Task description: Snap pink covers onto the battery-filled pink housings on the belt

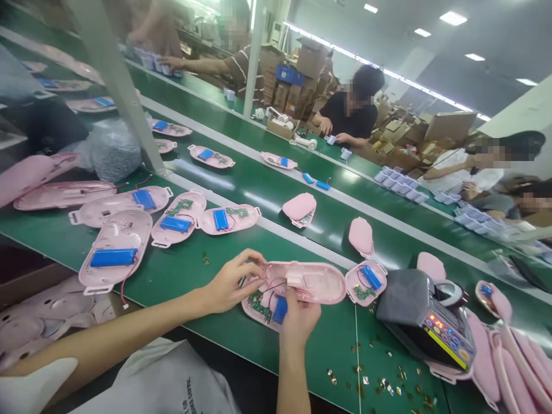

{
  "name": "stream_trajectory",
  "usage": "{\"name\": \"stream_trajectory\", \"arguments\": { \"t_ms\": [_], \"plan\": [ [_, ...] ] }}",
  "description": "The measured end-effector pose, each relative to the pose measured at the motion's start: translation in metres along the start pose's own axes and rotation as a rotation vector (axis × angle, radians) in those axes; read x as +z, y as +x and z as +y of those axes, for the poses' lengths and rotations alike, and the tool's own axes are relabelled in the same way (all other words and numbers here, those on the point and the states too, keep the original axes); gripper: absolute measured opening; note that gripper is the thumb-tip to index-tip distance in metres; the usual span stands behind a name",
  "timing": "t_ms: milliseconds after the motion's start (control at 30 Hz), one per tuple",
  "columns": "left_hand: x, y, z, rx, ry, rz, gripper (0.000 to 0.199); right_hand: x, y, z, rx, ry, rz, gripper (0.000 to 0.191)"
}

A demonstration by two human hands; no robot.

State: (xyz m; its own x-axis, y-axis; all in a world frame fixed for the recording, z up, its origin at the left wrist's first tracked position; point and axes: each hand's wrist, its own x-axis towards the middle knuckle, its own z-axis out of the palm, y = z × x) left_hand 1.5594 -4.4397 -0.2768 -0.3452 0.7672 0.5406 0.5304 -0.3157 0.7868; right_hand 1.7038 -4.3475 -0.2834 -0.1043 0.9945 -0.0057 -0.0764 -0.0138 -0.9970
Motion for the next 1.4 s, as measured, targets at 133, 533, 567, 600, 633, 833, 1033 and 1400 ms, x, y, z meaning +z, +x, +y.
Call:
{"name": "stream_trajectory", "arguments": {
  "t_ms": [133,533,567,600,633,833,1033,1400],
  "plan": [
    [0.008,0.004,-0.008,0.059,-0.019,0.066,0.014,0.014,-0.019,0.001,-0.072,-0.014,-0.035,0.054],
    [0.023,0.009,-0.023,-0.547,-0.768,0.018,0.032,0.02,-0.023,-0.001,-0.017,0.035,-0.091,0.074],
    [0.022,0.009,-0.024,-0.57,-0.766,0.022,0.033,0.011,-0.016,-0.007,-0.071,-0.019,-0.074,0.071],
    [0.022,0.008,-0.024,-0.585,-0.756,0.029,0.034,0.002,-0.007,-0.015,-0.177,-0.092,-0.028,0.07],
    [0.022,0.008,-0.024,-0.592,-0.744,0.032,0.034,-0.007,0.002,-0.024,-0.33,-0.199,0.024,0.068],
    [0.023,0.006,-0.018,-0.595,-0.688,0.019,0.035,-0.001,0.05,-0.074,-0.849,-1.074,-0.607,0.029],
    [0.02,0.006,-0.016,-0.576,-0.548,0.036,0.033,0.034,0.059,-0.084,-0.431,-1.261,-0.951,0.017],
    [0.018,0.01,-0.02,-0.602,-0.574,-0.105,0.035,0.028,0.057,-0.068,-0.41,-1.174,-0.84,0.011]
  ]
}}
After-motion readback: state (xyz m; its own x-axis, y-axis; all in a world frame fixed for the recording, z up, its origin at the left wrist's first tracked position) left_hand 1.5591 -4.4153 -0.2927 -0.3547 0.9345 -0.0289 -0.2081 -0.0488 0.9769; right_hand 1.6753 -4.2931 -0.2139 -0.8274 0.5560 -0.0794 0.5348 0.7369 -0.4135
